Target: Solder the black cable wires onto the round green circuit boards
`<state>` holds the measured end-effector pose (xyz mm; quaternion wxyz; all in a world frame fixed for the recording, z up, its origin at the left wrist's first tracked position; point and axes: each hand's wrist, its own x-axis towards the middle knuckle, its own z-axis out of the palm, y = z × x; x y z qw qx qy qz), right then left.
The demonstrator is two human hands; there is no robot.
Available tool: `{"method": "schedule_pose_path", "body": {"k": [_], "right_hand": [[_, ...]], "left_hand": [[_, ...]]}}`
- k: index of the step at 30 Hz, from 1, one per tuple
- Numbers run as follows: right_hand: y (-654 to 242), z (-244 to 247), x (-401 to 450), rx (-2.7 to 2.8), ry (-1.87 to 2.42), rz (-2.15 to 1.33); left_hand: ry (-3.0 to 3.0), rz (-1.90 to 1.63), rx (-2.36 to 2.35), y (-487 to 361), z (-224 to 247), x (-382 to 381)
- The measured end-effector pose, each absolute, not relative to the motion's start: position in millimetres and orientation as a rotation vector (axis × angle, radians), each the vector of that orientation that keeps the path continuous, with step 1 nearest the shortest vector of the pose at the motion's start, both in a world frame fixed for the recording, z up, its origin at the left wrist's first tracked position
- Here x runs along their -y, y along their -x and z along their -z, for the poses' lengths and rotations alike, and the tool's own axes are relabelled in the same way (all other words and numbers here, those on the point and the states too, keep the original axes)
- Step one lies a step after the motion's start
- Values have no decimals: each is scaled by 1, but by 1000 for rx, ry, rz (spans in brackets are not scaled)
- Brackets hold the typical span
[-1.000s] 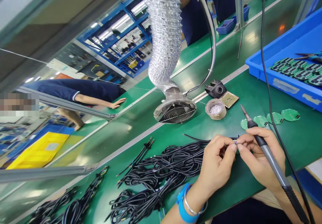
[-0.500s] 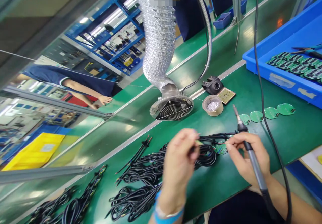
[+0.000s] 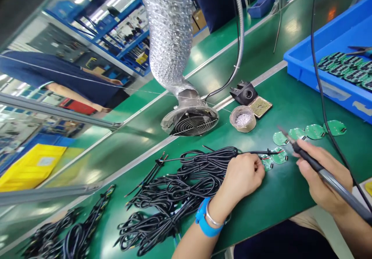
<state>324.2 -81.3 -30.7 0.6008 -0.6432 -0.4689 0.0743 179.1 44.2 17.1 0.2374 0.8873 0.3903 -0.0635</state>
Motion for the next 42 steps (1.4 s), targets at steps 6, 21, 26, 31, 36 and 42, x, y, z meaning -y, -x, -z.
{"method": "schedule_pose_path", "body": {"k": [6, 21, 26, 31, 36, 42], "right_hand": [[-334, 26, 86, 1256, 1442, -241], [-333, 26, 78, 1342, 1410, -409], [-333, 27, 80, 1345, 1421, -411], [-334, 25, 83, 1350, 1428, -371], [-334, 13, 86, 1274, 1478, -321], [-334, 4, 89, 1315, 1493, -236]], "left_hand": [[-2289, 28, -1114, -171, -16, -42], [-2250, -25, -1140, -172, -11, -41], [-2240, -19, -1171, -174, -9, -41], [-2248, 4, -1184, -177, -10, -43], [-2261, 38, -1159, -178, -13, -45], [-2340, 48, -1013, -169, -17, -45]]}}
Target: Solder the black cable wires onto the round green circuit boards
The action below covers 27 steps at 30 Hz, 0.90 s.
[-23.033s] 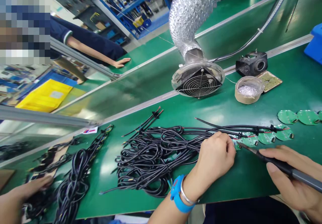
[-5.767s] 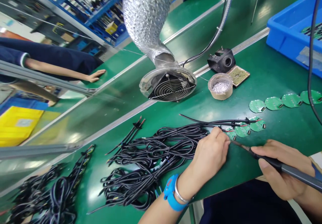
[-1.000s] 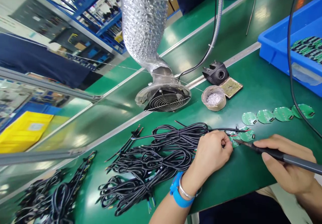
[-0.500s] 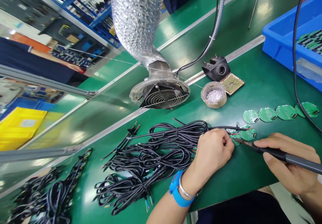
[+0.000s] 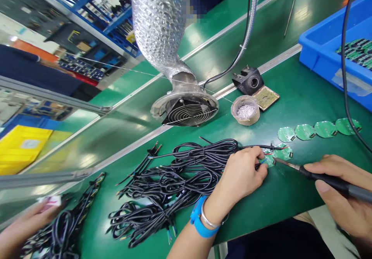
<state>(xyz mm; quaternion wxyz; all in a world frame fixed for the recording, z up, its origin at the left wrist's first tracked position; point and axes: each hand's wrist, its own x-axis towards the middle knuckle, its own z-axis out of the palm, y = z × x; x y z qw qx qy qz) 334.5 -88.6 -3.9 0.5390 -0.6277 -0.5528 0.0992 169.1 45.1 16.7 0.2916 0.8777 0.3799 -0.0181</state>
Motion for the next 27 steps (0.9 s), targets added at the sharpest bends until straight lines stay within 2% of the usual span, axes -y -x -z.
{"method": "schedule_pose_path", "body": {"k": [10, 19, 27], "right_hand": [[-335, 6, 87, 1408, 1428, -174], [-328, 9, 87, 1402, 1419, -245], [-333, 8, 89, 1429, 1462, -157]], "left_hand": [[-2692, 209, -618, -162, -22, -48], [-2707, 200, -649, -160, -13, -43], [-2757, 252, -532, -160, -17, -52]]}}
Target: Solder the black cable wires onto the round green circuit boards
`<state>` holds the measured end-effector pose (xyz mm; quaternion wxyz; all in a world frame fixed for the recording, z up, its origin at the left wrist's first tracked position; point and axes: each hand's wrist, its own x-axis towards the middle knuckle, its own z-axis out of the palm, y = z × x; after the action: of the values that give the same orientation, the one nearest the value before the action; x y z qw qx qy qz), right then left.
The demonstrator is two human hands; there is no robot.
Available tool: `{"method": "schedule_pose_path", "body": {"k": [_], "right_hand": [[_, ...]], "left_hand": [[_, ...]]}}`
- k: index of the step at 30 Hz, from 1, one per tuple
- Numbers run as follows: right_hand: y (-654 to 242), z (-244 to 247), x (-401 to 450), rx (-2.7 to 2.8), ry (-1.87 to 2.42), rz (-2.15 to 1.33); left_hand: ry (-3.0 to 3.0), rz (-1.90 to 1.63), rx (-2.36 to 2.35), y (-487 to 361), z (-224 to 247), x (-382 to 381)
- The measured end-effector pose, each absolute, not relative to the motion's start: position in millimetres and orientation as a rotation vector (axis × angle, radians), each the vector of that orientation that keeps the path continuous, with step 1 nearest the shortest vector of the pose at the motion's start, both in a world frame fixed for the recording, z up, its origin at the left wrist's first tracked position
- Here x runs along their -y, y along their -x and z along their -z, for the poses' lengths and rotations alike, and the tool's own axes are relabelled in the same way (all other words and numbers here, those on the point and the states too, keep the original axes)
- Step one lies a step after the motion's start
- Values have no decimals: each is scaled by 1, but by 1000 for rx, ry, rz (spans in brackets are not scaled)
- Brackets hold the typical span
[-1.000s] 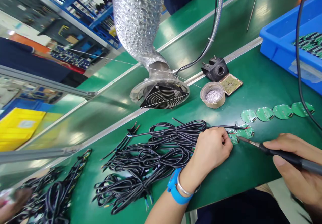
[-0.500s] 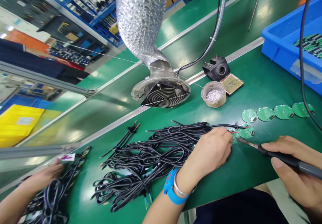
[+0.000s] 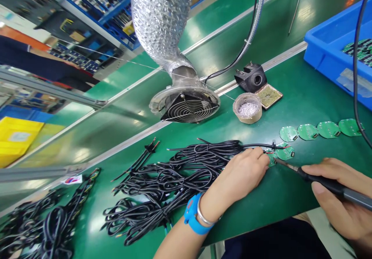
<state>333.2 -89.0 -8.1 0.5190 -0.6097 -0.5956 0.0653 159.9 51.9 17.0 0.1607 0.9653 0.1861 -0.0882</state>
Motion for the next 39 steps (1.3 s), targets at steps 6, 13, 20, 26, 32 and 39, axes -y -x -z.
{"method": "schedule_pose_path", "body": {"k": [6, 13, 20, 26, 32, 39], "right_hand": [[-329, 11, 88, 1413, 1462, -177], [-322, 12, 82, 1448, 1398, -233], [-321, 14, 83, 1470, 1369, -162], [-321, 10, 77, 1526, 1339, -131], [-322, 6, 82, 1507, 1331, -107], [-329, 19, 102, 1298, 1416, -110]], "left_hand": [[-2827, 165, -636, -162, -6, -45], [-2854, 111, -675, -164, 2, -40], [-2830, 64, -692, -163, 4, -42], [-2793, 27, -733, -165, 4, -42], [-2754, -39, -750, -166, 4, -43], [-2715, 23, -772, -168, 1, -43]]}}
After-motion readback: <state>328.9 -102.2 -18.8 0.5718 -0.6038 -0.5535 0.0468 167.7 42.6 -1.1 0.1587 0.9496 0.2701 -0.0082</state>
